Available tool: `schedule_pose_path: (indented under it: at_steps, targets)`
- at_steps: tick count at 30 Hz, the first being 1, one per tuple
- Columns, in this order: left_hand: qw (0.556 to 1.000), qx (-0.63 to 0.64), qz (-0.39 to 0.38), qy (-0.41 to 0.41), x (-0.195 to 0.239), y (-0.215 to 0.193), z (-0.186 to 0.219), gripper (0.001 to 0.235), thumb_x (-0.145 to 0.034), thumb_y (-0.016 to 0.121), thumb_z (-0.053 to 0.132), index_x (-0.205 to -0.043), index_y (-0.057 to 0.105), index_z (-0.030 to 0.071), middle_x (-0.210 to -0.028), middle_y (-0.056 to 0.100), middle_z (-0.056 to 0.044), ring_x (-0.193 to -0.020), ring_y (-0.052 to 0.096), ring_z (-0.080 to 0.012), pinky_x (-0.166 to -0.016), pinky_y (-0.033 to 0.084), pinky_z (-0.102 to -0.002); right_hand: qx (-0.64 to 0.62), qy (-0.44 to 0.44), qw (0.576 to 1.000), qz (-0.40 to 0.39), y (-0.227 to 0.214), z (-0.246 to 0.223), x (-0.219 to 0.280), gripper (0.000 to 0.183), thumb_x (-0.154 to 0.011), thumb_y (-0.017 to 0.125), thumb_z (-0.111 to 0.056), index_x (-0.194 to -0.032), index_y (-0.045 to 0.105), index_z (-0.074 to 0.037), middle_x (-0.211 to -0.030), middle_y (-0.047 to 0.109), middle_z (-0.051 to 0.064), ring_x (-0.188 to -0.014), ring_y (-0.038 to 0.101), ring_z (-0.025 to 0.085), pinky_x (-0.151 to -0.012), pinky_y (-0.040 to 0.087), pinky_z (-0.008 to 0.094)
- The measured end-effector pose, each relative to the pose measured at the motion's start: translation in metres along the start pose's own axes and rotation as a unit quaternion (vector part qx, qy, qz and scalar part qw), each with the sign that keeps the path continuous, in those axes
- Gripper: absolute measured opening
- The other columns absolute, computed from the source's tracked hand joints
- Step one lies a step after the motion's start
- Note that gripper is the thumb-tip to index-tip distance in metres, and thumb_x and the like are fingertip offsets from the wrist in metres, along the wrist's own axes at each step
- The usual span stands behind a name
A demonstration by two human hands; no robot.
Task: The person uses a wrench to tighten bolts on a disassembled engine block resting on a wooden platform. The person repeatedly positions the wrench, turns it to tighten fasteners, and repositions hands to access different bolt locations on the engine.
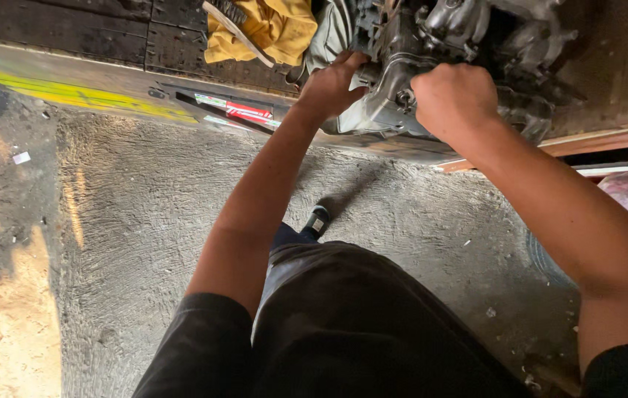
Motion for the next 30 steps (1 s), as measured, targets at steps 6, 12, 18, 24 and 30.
schedule_pose_path:
  at_steps: [6,12,18,24,30]
  targets:
    - [0.999,0.006,-0.041,-0.014,-0.003,0.001,-0.004,0.061,-0.091,0.075,0.035,-0.140,0.047,0.014,-0.140,0.057,-0.017,-0.105,0.071,-0.0373,-0.093,0.056,-0.050,0.039,0.000,0.998,-0.048,-0.001,-0.011,-0.003,0.009,-0.080,0.071,-0.013,-0.083,0.079,-0.012,-0.081,0.076,0.016,-0.074,0.076,0.034,-0.065,0.059,0.045]
    - [0.999,0.004,-0.042,0.004,-0.004,-0.007,-0.003,0.061,-0.088,0.077,0.033,-0.140,0.049,0.016,-0.137,0.060,-0.014,-0.112,0.068,-0.0377,-0.095,0.054,-0.050,0.057,-0.024,0.991,-0.122,-0.009,-0.005,-0.021,0.009,-0.077,0.072,-0.012,-0.082,0.079,-0.010,-0.086,0.077,0.014,-0.075,0.076,0.034,-0.060,0.061,0.045]
    - [0.998,0.004,-0.057,0.005,-0.001,-0.016,0.003,0.058,-0.090,0.076,0.031,-0.140,0.050,0.018,-0.138,0.061,-0.013,-0.115,0.067,-0.0383,-0.096,0.054,-0.050,0.107,-0.114,0.980,-0.126,-0.015,-0.002,-0.036,0.009,-0.074,0.073,-0.013,-0.081,0.079,-0.010,-0.086,0.078,0.012,-0.081,0.076,0.032,-0.064,0.061,0.045]
    - [0.998,-0.019,-0.061,-0.008,-0.002,-0.011,0.002,0.061,-0.088,0.076,0.032,-0.141,0.049,0.020,-0.139,0.058,-0.012,-0.117,0.065,-0.0374,-0.096,0.053,-0.051,0.164,-0.186,0.960,-0.128,-0.017,-0.013,-0.058,0.009,-0.075,0.072,-0.012,-0.079,0.080,-0.010,-0.086,0.078,0.009,-0.082,0.077,0.030,-0.066,0.061,0.044]
    - [0.998,-0.006,-0.068,-0.011,-0.001,-0.015,0.004,0.061,-0.087,0.075,0.033,-0.140,0.049,0.018,-0.141,0.058,-0.011,-0.117,0.066,-0.0362,-0.096,0.053,-0.050,0.011,-0.047,0.995,-0.084,-0.035,0.024,-0.019,0.016,-0.090,0.069,-0.017,-0.101,0.079,-0.022,-0.080,0.074,0.011,-0.074,0.074,0.032,-0.063,0.057,0.048]
Point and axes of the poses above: each hand's wrist, its own x-axis away from the middle knuckle, its own y-axis out of the palm, z = x × y, the point moved 3 cm from there along -x, towards the middle knuckle
